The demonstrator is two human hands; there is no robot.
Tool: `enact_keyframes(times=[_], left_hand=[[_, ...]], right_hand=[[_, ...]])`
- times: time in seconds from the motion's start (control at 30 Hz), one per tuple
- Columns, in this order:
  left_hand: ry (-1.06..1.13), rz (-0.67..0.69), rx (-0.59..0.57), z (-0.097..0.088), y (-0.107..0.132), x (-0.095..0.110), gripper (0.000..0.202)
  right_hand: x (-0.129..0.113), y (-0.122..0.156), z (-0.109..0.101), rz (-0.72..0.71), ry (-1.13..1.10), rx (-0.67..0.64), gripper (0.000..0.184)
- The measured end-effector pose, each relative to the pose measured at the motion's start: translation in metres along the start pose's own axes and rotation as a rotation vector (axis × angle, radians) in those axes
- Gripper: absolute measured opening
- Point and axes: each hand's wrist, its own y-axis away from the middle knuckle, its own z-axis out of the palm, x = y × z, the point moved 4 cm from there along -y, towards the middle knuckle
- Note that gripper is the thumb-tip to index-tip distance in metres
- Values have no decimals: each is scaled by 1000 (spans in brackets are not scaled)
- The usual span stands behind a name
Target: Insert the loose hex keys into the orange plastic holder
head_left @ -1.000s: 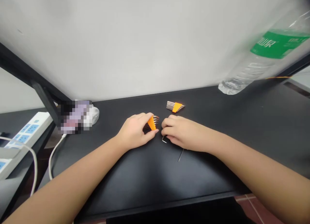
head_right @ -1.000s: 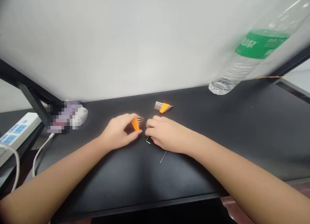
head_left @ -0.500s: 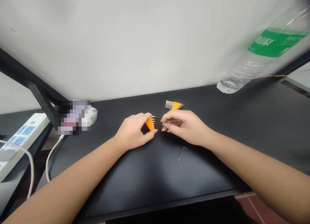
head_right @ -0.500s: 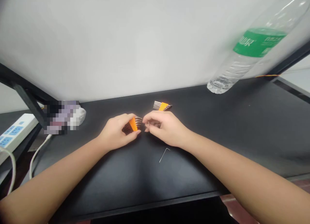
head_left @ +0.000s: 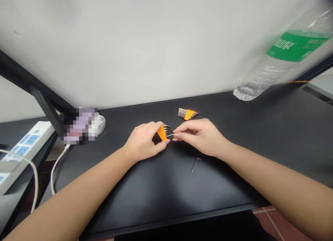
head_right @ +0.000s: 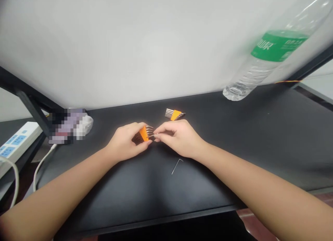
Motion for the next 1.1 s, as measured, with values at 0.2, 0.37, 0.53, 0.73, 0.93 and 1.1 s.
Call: enact_keyframes(times=[0.2,0.37,0.53,0.73,0.93,1.1], left_hand=[[2,1,2,0,0,0,36],[-6,-1,-3,0,1,0,35],[-8,8,14,0,1,-2,36],[-40,22,14,1,1,-3,38],[-50,28,15,1,1,-2,39],[-47,60,38,1,2,-2,40]], right_hand=[[-2,0,-1,21,28,-4,13],[0,1,-2,57,19,1,10],[3,2,-3,71,16,-19,10],[6,2,-1,155,-64,-27,12],[4,3,3,203,-165,-34,16],[8,1,3,254,-208,-34,19]])
